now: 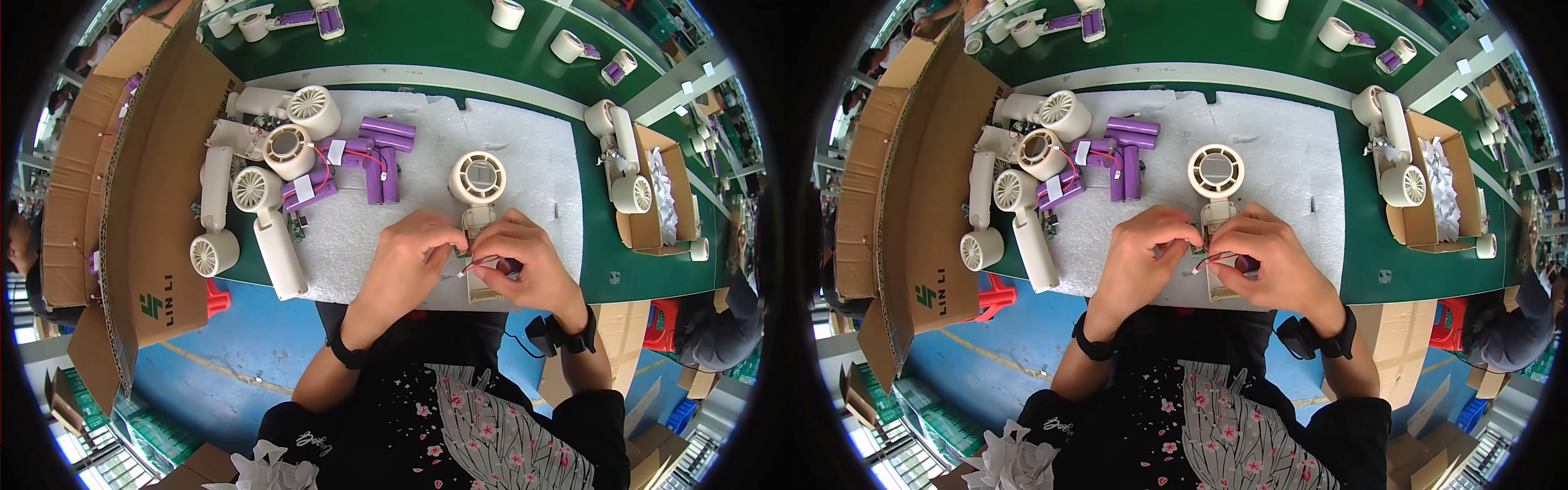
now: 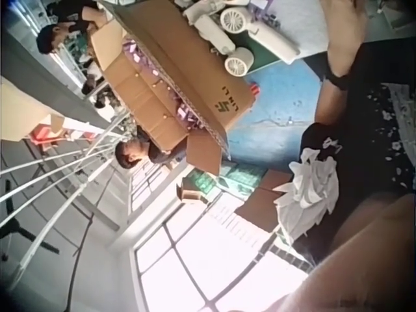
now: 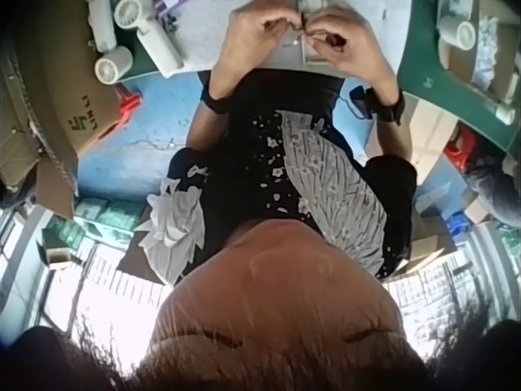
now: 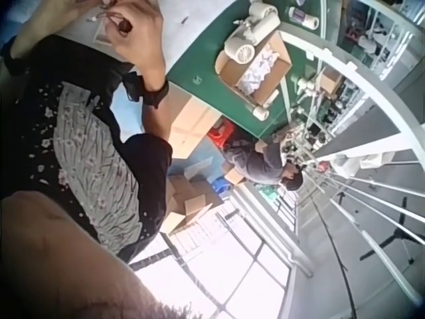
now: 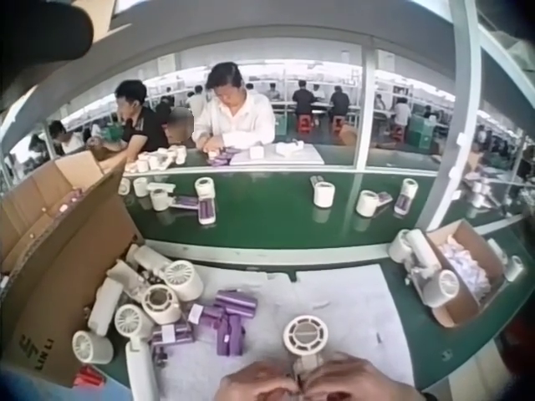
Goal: The person connects a battery pack to a circuit board, presses the board and battery into a fan housing, and places the assembly on a conveyor belt before repeating the process.
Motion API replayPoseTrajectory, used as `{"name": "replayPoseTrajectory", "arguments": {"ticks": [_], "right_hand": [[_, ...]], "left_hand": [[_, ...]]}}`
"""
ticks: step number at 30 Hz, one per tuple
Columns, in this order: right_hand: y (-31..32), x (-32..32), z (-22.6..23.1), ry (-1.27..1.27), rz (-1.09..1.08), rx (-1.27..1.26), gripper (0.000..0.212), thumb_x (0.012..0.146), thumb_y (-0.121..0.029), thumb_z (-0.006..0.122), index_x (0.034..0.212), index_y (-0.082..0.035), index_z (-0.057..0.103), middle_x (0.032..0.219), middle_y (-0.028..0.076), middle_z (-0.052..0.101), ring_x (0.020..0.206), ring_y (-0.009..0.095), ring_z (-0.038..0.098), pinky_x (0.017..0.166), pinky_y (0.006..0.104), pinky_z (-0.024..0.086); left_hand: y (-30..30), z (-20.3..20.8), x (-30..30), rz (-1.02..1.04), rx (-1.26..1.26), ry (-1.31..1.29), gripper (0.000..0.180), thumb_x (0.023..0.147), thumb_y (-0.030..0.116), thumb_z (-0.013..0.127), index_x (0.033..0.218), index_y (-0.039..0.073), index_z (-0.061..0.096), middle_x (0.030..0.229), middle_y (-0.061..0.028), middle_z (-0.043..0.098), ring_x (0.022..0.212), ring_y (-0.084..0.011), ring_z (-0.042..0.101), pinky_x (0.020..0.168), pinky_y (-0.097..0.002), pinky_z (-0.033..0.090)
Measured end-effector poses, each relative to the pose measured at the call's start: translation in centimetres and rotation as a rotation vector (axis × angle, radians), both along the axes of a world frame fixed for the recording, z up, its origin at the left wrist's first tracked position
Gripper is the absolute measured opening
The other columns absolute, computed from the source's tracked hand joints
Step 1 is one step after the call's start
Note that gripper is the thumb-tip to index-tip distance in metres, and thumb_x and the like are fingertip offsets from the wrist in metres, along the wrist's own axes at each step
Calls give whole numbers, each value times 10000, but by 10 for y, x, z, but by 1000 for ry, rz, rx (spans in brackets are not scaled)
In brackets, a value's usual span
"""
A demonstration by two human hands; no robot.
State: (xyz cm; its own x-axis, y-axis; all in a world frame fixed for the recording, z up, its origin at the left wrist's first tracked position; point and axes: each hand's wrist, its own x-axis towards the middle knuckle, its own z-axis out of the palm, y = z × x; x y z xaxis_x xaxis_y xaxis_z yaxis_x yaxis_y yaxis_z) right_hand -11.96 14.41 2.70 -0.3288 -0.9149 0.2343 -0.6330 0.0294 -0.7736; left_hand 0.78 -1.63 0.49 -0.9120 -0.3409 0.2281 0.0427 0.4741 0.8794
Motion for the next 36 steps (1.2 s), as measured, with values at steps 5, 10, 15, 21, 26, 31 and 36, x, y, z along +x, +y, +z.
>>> {"name": "replayPoseTrajectory", "arguments": {"ticks": [5,10,15,21,26,31,36], "right_hand": [[4,-5,-10,-78,-7,-62,152,718,28,739,854,-35,710,839,57,673,760,200,563,635,308,449],[4,-2,-6,-164,-107,-73,127,754,28,735,876,-4,721,820,72,665,694,174,575,588,279,438],[5,0,-9,-221,-197,-101,138,761,38,731,896,10,721,799,80,654,642,163,572,550,257,421],[-4,1,-6,112,-175,-124,197,727,12,763,920,-14,732,801,73,633,645,178,567,552,268,434],[-11,-2,-11,344,-115,-172,250,683,-46,803,924,-37,739,792,57,582,632,188,556,540,284,441],[-7,0,-8,296,-114,-99,259,671,-74,820,915,-41,740,776,48,542,611,182,541,523,282,432],[-3,4,-9,266,-135,-30,229,692,-68,813,908,-37,742,765,53,533,597,166,526,513,274,413]], "left_hand": [[-8,3,-1,-67,137,-105,210,763,-114,634,885,42,704,1005,-129,662,761,-189,649,651,-280,521],[-10,-4,-4,-192,328,-1,186,770,-119,631,912,-10,679,940,-95,645,753,-171,633,662,-278,529],[-8,-2,-4,-202,319,45,157,796,-108,643,938,-44,659,922,-88,623,779,-156,628,681,-265,538],[-13,-14,-4,-211,426,50,107,844,-14,700,937,-46,660,924,-87,623,782,-123,616,694,-247,542],[-14,-11,-5,-206,531,75,126,863,38,715,937,-50,662,885,-68,627,753,-104,607,659,-233,523],[-16,-10,-3,-187,446,-1,134,869,49,713,942,-52,662,874,-66,625,745,-102,607,634,-230,503],[-14,-13,-3,-185,466,-33,103,879,27,692,938,-51,659,874,-71,625,750,-104,612,633,-234,495]]}}
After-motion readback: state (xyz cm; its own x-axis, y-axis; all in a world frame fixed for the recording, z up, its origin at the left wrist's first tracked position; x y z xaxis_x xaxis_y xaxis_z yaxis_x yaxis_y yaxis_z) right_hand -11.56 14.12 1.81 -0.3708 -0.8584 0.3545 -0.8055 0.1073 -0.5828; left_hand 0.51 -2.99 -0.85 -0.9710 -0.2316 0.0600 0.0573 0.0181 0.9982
